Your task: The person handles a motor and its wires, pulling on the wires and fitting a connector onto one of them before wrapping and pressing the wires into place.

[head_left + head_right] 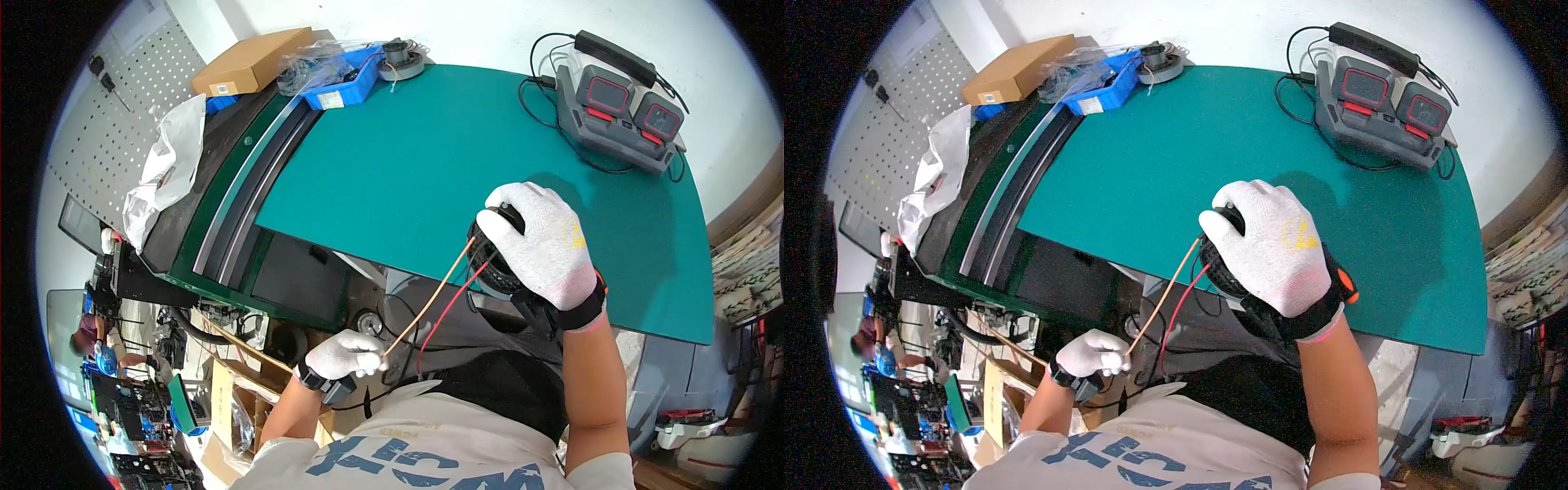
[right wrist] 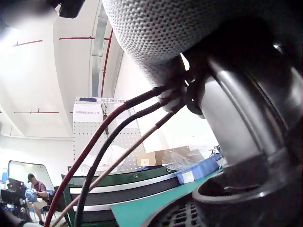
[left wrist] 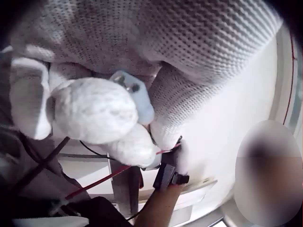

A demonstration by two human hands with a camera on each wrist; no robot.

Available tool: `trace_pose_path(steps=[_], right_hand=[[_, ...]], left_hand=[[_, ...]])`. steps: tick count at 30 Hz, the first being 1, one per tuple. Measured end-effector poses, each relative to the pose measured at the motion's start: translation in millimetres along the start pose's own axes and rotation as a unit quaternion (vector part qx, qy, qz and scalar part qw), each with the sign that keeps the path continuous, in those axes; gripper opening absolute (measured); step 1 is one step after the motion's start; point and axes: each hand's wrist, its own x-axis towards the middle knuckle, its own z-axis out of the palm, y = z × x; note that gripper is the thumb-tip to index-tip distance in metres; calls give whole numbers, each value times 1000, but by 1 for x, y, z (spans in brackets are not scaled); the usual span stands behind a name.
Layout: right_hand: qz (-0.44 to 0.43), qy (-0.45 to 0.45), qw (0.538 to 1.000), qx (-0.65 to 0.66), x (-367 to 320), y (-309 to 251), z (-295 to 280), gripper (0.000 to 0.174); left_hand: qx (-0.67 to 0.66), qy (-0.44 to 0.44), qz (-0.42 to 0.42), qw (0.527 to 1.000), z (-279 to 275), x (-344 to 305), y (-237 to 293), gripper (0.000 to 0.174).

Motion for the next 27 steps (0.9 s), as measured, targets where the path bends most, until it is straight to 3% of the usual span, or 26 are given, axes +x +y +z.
trace_pose_path(steps=[2,4,7,9,11,13,15,16,18,21,23,25,27], right_hand=[[-6,-4,1000,6,0,-1,1,16],[-7,-2,1000,4,1,-2,0,15],[1,-9,1000,-1,1,-4,-1,15],[1,-11,1000,0,1,-3,-2,15],[1,-10,1000,3,1,-1,-1,15],[-22,-11,1000,15,1,2,0,15],[-11,-14,1000,12,1,3,0,14],[-11,-12,1000,16,1,3,0,14],[-11,-16,1000,18,1,2,0,15],[-21,-6,1000,8,1,2,1,15],[-17,-9,1000,10,1,2,1,14],[-14,-14,1000,12,2,2,1,14],[-28,-11,1000,7,2,3,1,13]], left_hand=[[-4,49,-3,999,8,-7,-2,28],[9,54,78,995,8,-12,-4,25],[70,-13,193,979,3,-19,-1,23],[45,-50,166,984,-5,-21,-5,22],[-69,-68,230,968,-12,-12,-29,22],[-72,-113,255,958,-27,-4,-43,17],[-93,-86,229,965,-29,0,-42,20],[-60,-28,209,976,-28,2,-40,27],[40,107,225,968,-16,9,-30,22],[143,321,230,907,3,18,-3,21],[133,359,277,881,17,17,24,18],[45,267,337,902,40,12,59,23],[74,202,345,914,59,19,95,27]])
